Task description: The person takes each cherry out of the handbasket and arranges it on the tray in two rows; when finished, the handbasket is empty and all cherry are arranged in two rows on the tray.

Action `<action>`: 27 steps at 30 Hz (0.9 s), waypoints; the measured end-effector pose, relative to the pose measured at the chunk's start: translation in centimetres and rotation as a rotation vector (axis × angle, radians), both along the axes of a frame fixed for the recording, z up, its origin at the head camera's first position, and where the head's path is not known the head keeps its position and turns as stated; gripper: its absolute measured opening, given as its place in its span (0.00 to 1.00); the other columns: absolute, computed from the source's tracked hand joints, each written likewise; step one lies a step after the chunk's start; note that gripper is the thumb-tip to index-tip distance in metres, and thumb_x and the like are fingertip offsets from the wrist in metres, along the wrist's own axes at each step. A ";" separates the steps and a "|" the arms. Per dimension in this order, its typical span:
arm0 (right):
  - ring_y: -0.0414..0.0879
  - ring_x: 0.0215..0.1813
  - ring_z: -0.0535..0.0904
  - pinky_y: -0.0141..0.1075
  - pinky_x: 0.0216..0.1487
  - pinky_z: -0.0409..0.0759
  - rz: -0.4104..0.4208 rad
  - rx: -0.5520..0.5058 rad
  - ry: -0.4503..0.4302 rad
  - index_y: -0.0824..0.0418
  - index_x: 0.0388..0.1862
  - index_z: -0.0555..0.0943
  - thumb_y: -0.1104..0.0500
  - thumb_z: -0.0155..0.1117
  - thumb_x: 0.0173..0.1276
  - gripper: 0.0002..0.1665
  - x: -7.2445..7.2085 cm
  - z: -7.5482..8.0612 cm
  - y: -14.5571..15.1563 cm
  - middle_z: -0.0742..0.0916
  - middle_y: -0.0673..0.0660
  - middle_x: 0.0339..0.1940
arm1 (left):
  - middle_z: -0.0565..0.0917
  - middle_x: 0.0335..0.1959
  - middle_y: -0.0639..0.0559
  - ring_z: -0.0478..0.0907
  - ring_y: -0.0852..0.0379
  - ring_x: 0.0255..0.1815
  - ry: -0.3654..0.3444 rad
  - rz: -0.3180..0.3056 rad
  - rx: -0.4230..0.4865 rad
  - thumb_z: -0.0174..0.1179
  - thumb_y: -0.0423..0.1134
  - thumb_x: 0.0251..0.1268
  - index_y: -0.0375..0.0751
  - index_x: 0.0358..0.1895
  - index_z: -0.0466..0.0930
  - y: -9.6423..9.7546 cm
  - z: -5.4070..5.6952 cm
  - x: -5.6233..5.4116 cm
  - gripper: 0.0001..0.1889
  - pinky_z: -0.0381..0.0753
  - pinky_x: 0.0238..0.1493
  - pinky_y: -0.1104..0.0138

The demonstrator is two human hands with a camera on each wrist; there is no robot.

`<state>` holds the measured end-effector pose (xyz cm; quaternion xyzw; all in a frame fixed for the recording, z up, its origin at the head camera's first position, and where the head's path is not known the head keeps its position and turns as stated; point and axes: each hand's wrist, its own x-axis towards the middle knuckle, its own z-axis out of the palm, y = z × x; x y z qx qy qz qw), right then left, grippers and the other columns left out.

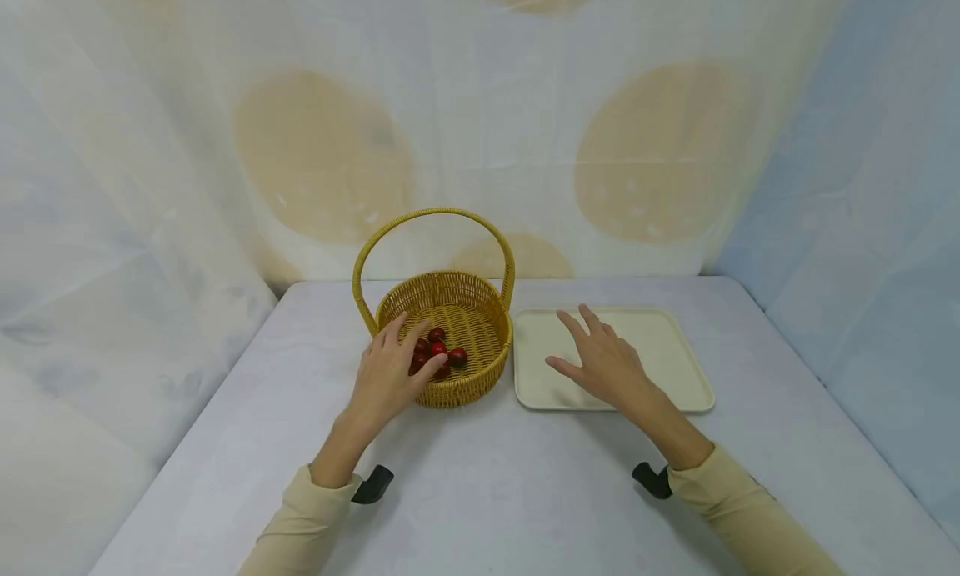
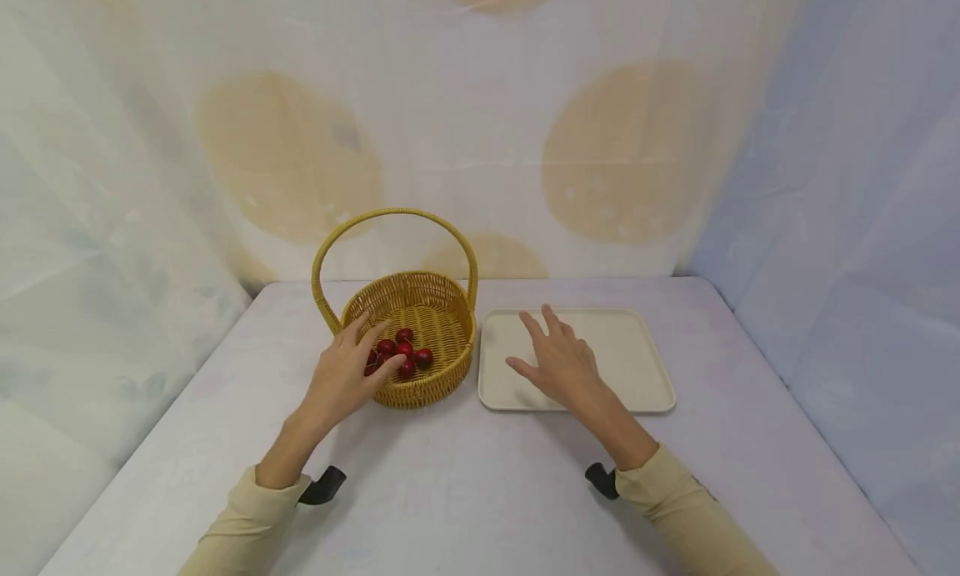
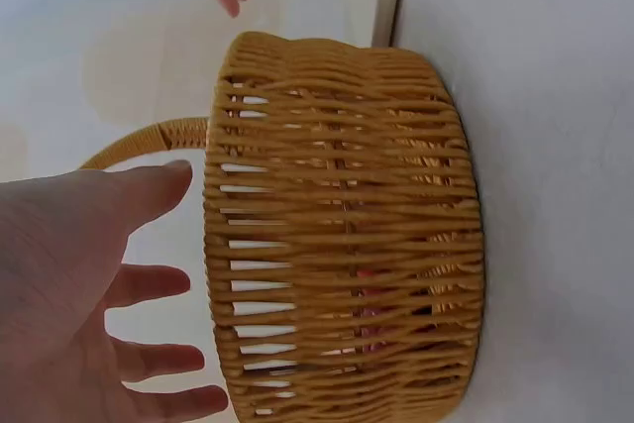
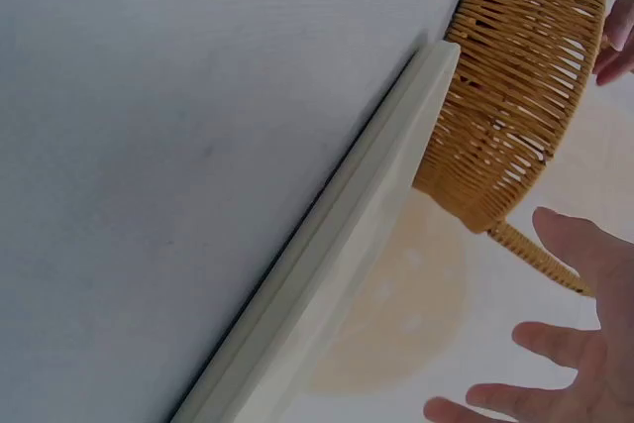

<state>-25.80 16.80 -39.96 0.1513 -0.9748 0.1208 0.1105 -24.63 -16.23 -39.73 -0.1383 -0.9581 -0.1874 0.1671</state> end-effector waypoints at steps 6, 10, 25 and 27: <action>0.70 0.58 0.79 0.60 0.35 0.85 0.021 -0.029 -0.003 0.51 0.76 0.63 0.34 0.60 0.67 0.44 -0.2 0.3 -0.7 0.68 0.67 0.73 | 0.68 0.70 0.33 0.68 0.31 0.68 0.067 0.017 0.031 0.60 0.56 0.67 0.45 0.67 0.72 -0.8 -0.3 -0.1 0.30 0.74 0.58 0.34; 0.66 0.49 0.83 0.57 0.33 0.85 0.038 -0.053 -0.002 0.51 0.74 0.65 0.36 0.62 0.67 0.42 -0.3 0.3 -1.4 0.72 0.67 0.71 | 0.70 0.68 0.33 0.70 0.31 0.65 0.075 0.034 0.030 0.61 0.55 0.67 0.44 0.65 0.74 -1.4 -0.6 -0.2 0.28 0.75 0.56 0.36; 0.49 0.29 0.80 0.38 0.21 0.80 0.117 -0.079 0.043 0.52 0.66 0.75 0.41 0.65 0.67 0.33 -1.6 1.4 -5.1 0.82 0.62 0.58 | 0.79 0.41 0.40 0.75 0.45 0.36 0.117 0.141 0.091 0.65 0.46 0.65 0.41 0.51 0.83 -4.8 -1.2 -0.5 0.16 0.74 0.20 0.62; 0.50 0.31 0.81 0.37 0.22 0.81 0.129 -0.080 0.043 0.53 0.66 0.75 0.42 0.65 0.67 0.32 -1.7 1.6 -5.5 0.82 0.61 0.57 | 0.80 0.42 0.40 0.76 0.46 0.36 0.077 0.143 0.116 0.63 0.46 0.66 0.42 0.51 0.83 -5.2 -1.5 -0.7 0.16 0.74 0.21 0.63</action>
